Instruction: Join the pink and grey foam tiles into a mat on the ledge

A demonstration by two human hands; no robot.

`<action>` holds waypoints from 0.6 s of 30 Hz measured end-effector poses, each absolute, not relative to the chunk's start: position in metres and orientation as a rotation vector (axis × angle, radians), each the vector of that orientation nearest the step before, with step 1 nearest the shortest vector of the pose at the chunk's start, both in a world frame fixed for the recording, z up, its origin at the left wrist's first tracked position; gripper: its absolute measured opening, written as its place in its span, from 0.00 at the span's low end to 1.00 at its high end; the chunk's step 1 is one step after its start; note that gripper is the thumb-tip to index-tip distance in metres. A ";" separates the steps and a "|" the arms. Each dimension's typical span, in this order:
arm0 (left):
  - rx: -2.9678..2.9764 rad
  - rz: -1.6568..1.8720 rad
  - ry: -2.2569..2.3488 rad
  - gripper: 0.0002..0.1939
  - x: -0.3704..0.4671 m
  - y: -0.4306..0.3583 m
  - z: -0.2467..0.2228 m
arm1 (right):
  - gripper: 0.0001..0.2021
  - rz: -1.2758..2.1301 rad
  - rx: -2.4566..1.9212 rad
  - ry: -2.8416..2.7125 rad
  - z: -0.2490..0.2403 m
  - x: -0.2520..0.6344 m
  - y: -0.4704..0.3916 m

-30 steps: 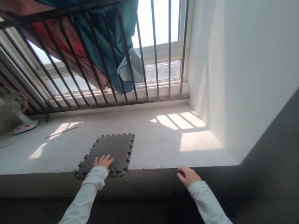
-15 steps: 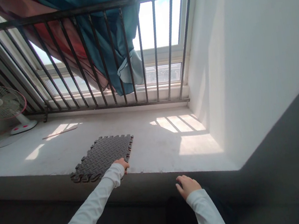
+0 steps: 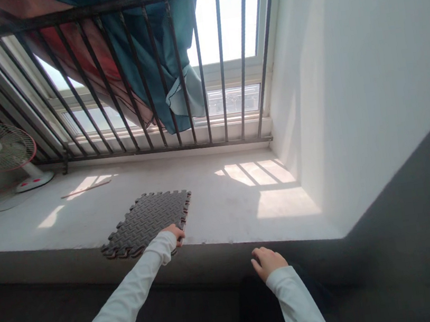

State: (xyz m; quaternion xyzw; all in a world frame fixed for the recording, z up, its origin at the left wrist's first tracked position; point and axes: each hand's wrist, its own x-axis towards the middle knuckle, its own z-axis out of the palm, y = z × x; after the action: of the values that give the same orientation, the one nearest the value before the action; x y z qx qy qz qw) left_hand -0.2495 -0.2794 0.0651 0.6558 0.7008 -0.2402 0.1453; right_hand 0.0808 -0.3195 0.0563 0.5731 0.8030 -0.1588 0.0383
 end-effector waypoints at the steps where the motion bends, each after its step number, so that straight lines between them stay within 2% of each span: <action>1: 1.896 -0.676 2.018 0.24 -0.251 -0.280 0.064 | 0.11 -0.489 1.758 2.457 0.057 0.081 -0.320; 7: 1.905 -0.659 2.028 0.24 -0.256 -0.281 0.060 | 0.11 -0.497 1.757 2.454 0.059 0.080 -0.321; 18: 2.070 -0.615 1.900 0.14 -0.256 -0.281 0.049 | 0.12 -0.497 1.761 2.461 0.055 0.080 -0.321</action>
State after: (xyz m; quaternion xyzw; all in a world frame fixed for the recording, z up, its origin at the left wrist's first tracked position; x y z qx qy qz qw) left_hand -0.2564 -0.2809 0.0495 0.7132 0.6548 -0.2121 0.1323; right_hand 0.0799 -0.3205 0.0553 0.5737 0.8020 -0.1621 0.0373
